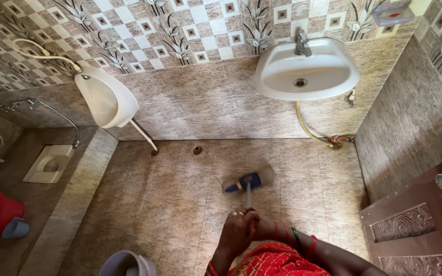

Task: The person mops the tiled floor of a bathroom using a flat mop. They move the mop back and forth across the floor, covering the area near the sink, urinal, and shower. The person is barefoot and wears a red sari.

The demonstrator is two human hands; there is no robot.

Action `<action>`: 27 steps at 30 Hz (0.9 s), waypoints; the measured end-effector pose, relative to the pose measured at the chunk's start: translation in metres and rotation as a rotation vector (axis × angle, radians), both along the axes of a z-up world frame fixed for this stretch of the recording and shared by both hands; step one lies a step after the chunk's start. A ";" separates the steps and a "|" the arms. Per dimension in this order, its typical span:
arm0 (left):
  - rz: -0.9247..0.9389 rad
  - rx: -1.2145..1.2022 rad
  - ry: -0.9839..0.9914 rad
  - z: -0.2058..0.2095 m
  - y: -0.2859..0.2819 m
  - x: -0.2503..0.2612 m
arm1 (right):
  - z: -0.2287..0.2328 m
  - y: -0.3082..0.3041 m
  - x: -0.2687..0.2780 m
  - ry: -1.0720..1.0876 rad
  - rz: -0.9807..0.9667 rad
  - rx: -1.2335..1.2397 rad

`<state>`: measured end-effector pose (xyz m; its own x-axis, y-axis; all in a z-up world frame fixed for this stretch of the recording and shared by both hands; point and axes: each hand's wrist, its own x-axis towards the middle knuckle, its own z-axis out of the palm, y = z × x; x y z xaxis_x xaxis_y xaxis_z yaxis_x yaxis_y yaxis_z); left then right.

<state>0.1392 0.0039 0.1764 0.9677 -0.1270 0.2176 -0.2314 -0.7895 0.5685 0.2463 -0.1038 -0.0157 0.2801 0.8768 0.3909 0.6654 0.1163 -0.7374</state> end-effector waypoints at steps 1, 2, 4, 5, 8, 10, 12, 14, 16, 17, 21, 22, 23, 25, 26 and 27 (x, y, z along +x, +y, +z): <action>-0.009 0.027 0.029 0.006 -0.001 -0.001 | 0.000 -0.005 -0.006 0.090 -0.006 -0.034; 0.002 -0.021 -0.005 0.009 -0.005 -0.003 | 0.000 -0.011 -0.012 0.180 -0.012 -0.068; 0.019 -0.114 -0.075 0.010 -0.016 -0.009 | -0.001 -0.030 -0.026 0.165 -0.050 -0.045; 0.008 -0.116 -0.086 0.009 -0.018 -0.009 | -0.002 -0.036 -0.034 0.223 -0.064 -0.057; -0.047 -0.109 -0.147 0.006 -0.021 -0.007 | -0.004 -0.038 -0.039 0.328 -0.069 -0.068; -0.112 -0.082 -0.222 0.002 -0.017 -0.002 | -0.006 -0.033 -0.037 0.307 -0.022 -0.034; -0.153 -0.051 -0.236 -0.007 -0.012 0.002 | -0.011 -0.030 -0.037 0.291 0.022 -0.002; -0.185 -0.029 -0.208 -0.023 -0.007 0.007 | -0.018 -0.025 -0.029 0.271 0.024 0.024; -0.208 -0.009 -0.139 -0.046 -0.002 0.014 | -0.027 -0.015 -0.015 0.248 -0.014 0.047; -0.198 -0.014 -0.107 -0.059 -0.001 0.018 | -0.032 -0.012 -0.009 0.236 -0.032 0.055; -0.199 0.011 -0.022 -0.110 0.012 0.038 | -0.048 -0.007 0.013 0.063 -0.074 0.180; -0.208 0.029 -0.012 -0.120 0.014 0.042 | -0.057 -0.007 0.017 -0.014 -0.074 0.232; -0.216 0.027 -0.012 -0.129 0.016 0.046 | -0.067 -0.005 0.019 -0.005 -0.085 0.108; -0.232 0.022 -0.013 -0.138 0.016 0.052 | -0.091 0.002 0.027 0.012 -0.102 -0.143; -0.221 0.016 -0.016 -0.138 0.014 0.051 | -0.100 0.001 0.026 0.043 -0.113 -0.091; -0.209 0.012 -0.019 -0.134 0.012 0.051 | -0.099 -0.003 0.028 0.040 -0.116 -0.091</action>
<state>0.1899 0.0162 0.0426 0.9158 -0.3272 0.2330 -0.4015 -0.7300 0.5531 0.2746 -0.1070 -0.1144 0.3950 0.8692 0.2974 0.6402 -0.0283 -0.7677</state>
